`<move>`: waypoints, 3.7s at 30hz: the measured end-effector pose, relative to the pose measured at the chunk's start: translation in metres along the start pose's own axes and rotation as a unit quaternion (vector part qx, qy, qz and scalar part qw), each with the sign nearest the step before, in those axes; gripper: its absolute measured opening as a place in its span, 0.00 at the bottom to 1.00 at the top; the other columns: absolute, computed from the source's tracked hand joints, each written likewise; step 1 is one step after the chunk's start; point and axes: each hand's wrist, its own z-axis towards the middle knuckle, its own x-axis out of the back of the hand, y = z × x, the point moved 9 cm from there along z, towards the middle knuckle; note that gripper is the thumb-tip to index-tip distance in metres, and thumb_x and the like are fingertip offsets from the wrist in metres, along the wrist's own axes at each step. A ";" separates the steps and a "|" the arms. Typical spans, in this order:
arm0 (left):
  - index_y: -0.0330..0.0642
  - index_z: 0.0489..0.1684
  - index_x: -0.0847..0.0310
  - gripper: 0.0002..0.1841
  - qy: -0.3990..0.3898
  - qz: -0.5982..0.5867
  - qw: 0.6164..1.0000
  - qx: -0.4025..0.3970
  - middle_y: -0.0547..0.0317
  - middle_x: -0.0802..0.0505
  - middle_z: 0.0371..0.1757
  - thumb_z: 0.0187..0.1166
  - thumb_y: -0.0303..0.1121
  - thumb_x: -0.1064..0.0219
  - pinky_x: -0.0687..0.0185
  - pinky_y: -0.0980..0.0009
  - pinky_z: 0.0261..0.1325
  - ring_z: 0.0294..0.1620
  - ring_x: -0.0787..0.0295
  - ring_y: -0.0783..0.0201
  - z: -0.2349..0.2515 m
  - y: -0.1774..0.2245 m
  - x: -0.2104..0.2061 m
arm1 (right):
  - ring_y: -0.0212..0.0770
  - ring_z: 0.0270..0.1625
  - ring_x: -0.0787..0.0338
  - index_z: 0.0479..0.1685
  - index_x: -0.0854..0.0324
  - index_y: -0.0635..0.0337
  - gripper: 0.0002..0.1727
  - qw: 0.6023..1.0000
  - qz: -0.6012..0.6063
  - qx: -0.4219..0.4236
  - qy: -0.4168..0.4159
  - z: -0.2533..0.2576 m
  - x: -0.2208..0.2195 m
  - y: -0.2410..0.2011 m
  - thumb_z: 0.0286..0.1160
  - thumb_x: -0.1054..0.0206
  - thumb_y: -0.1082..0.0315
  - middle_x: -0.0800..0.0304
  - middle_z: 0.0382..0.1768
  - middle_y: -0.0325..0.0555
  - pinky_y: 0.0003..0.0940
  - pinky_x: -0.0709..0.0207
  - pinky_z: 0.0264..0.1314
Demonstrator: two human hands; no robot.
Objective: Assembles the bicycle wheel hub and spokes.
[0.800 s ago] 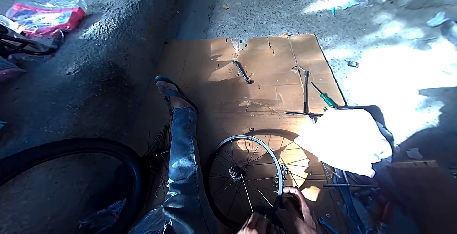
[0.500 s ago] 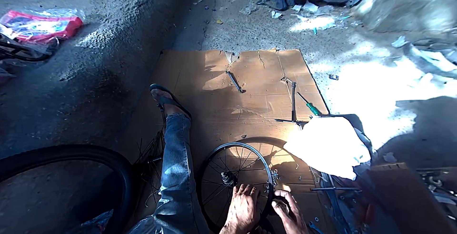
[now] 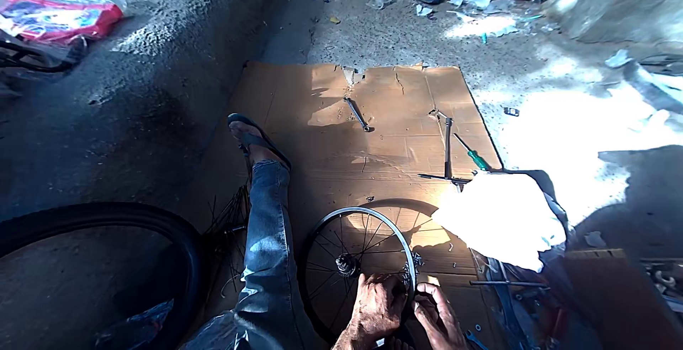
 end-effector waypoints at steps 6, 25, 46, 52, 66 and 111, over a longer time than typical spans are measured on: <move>0.51 0.57 0.12 0.18 -0.002 0.000 1.000 0.011 0.62 0.06 0.59 0.83 0.47 0.44 0.36 0.48 0.79 0.68 0.14 0.62 0.003 0.004 -0.010 | 0.35 0.48 0.09 0.64 0.25 0.68 0.21 1.000 0.007 0.016 -0.001 0.001 0.002 -0.002 0.72 0.34 0.70 0.14 0.57 0.49 0.32 0.11 0.51; 0.31 0.71 0.24 0.23 0.081 -0.072 0.894 0.436 0.34 0.13 0.67 0.84 0.38 0.38 0.24 0.43 0.74 0.72 0.17 0.42 -0.025 -0.178 0.141 | 0.41 0.44 0.09 0.63 0.28 0.67 0.26 0.995 0.086 -0.024 0.037 0.009 0.003 0.014 0.66 0.30 0.64 0.14 0.55 0.51 0.35 0.10 0.43; 0.34 0.74 0.23 0.26 0.126 -0.106 0.876 0.454 0.35 0.15 0.71 0.86 0.44 0.34 0.26 0.43 0.76 0.73 0.19 0.43 -0.041 -0.210 0.123 | 0.42 0.44 0.08 0.65 0.27 0.61 0.26 0.994 0.094 -0.039 0.026 0.011 0.001 0.018 0.69 0.29 0.60 0.12 0.57 0.47 0.37 0.09 0.43; 0.33 0.71 0.21 0.23 0.115 -0.068 0.885 0.447 0.35 0.14 0.69 0.86 0.42 0.35 0.27 0.45 0.78 0.74 0.18 0.43 -0.039 -0.205 0.127 | 0.40 0.45 0.09 0.65 0.26 0.61 0.25 0.995 0.095 -0.033 0.028 0.012 0.003 0.014 0.69 0.30 0.62 0.13 0.57 0.46 0.33 0.11 0.44; 0.32 0.69 0.21 0.27 0.184 -0.107 0.871 0.443 0.35 0.13 0.66 0.75 0.38 0.24 0.23 0.43 0.73 0.70 0.16 0.43 -0.045 -0.216 0.121 | 0.42 0.47 0.08 0.65 0.27 0.62 0.24 0.992 0.113 -0.038 0.034 0.016 0.004 0.015 0.70 0.30 0.65 0.13 0.58 0.49 0.35 0.10 0.47; 0.43 0.51 0.13 0.12 -0.080 -0.086 0.989 -0.088 0.54 0.09 0.50 0.83 0.37 0.40 0.19 0.57 0.66 0.55 0.12 0.60 0.013 0.014 0.005 | 0.32 0.54 0.10 0.51 0.11 0.55 0.10 0.985 -0.077 0.156 0.003 0.015 0.003 -0.003 0.77 0.34 0.66 0.09 0.51 0.42 0.29 0.13 0.58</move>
